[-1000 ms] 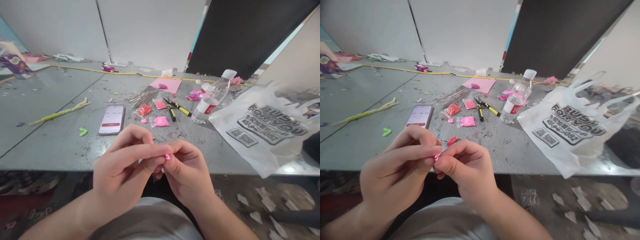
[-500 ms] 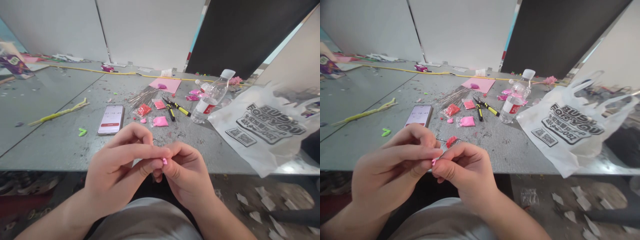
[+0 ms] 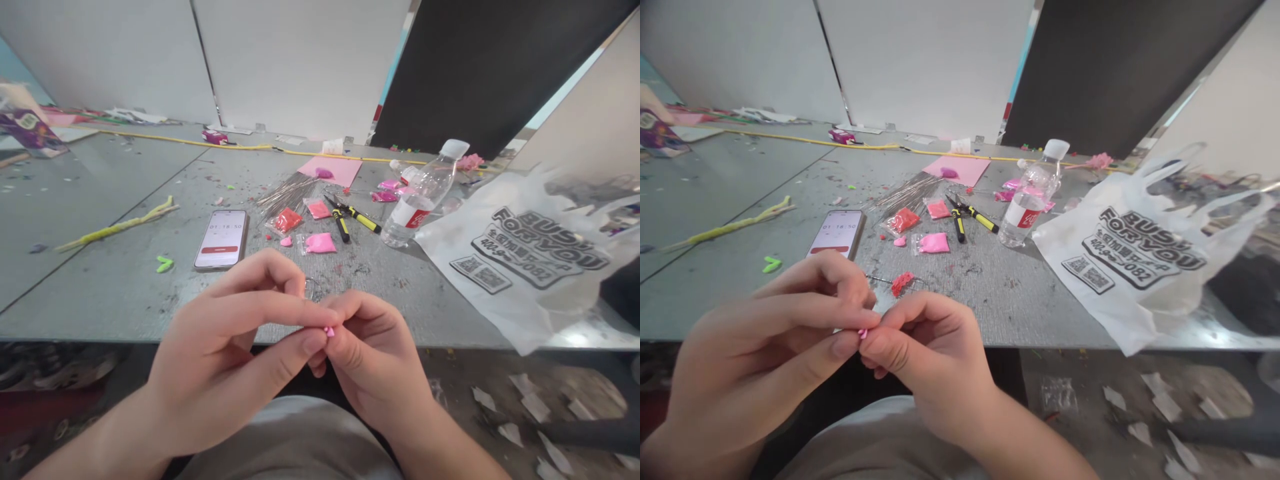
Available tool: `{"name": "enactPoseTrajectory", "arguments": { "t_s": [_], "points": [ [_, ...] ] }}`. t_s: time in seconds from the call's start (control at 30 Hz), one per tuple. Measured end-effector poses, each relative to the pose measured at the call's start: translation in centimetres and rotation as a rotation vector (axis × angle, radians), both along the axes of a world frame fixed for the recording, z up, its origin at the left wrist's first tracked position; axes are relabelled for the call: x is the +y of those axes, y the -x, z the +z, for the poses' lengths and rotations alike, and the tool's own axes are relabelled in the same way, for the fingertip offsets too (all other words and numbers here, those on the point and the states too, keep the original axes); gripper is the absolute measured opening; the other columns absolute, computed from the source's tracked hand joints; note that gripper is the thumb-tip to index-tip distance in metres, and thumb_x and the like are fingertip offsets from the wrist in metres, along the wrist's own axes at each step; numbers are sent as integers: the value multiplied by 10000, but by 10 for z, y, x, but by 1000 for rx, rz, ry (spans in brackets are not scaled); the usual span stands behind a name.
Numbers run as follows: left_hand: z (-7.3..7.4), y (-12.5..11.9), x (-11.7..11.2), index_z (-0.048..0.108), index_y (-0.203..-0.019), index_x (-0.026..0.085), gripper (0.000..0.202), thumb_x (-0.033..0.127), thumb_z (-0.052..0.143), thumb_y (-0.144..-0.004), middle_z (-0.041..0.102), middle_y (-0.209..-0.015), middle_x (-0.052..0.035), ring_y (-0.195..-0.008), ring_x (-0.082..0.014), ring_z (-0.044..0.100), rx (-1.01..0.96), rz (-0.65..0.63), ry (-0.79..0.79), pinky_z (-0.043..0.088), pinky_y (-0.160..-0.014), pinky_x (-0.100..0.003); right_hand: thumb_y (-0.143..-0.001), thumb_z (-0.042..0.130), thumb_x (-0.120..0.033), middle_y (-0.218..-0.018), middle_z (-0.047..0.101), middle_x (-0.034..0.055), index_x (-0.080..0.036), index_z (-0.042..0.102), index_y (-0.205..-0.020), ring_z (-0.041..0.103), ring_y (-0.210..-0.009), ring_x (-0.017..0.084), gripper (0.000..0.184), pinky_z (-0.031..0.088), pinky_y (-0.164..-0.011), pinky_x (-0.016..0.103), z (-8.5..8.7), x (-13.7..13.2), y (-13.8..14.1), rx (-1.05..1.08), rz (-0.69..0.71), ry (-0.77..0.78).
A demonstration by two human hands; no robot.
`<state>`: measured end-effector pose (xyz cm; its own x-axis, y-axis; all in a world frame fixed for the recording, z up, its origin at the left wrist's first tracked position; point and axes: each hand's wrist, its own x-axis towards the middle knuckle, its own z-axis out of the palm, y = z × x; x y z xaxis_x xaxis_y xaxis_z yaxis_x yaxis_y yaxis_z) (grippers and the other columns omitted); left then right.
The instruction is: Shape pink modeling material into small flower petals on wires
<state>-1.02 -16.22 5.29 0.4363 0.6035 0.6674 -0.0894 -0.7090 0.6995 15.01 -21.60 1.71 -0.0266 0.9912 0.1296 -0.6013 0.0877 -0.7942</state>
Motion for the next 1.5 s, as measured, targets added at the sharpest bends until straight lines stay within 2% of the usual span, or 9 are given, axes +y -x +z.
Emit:
{"name": "enactPoseTrajectory", "arguments": {
  "t_s": [0.13,0.3,0.7,1.07,1.27,1.5],
  "points": [
    [2,1,-1,868,-1080,304,265,121,762,-920,628,-820,-55,-792,-182,648,3,-28,-14,623,-624,-257,-817,938,-348,-670,726,-10,-227,761,-756,621,-569,107,223,518,-536,230,0,-1,0,11,4,8],
    [2,2,-1,870,-1100,314,314,94,732,-924,641,-830,-64,-775,-184,652,6,-40,5,613,-588,-249,-800,945,-354,-656,717,-9,-226,750,-735,604,-558,111,243,501,-525,237,0,0,0,-1,3,11],
    [4,2,-4,860,-999,262,175,132,772,-922,606,-813,-57,-760,-176,644,0,-35,29,612,-606,-272,-790,950,-376,-633,703,-13,-233,738,-730,594,-554,121,262,486,-514,255,3,-1,-1,-34,-8,13],
    [9,0,-5,858,-941,245,170,108,763,-907,628,-802,-63,-732,-184,670,30,-30,28,630,-611,-289,-771,967,-378,-625,692,-26,-234,722,-717,554,-542,115,290,426,-488,261,7,-3,-2,-72,-38,5],
    [8,1,-7,848,-975,236,149,122,773,-915,617,-802,-55,-732,-173,658,26,-56,50,629,-603,-277,-773,968,-379,-632,688,-28,-237,727,-723,555,-557,115,284,458,-512,264,6,-2,-2,-79,-73,-14],
    [6,1,-8,836,-939,220,113,120,790,-912,610,-808,-47,-777,-157,645,-5,-108,151,602,-582,-220,-777,967,-335,-696,752,-6,-245,755,-726,673,-664,149,237,570,-640,298,7,-1,-4,-107,-107,-65]
  ]
}}
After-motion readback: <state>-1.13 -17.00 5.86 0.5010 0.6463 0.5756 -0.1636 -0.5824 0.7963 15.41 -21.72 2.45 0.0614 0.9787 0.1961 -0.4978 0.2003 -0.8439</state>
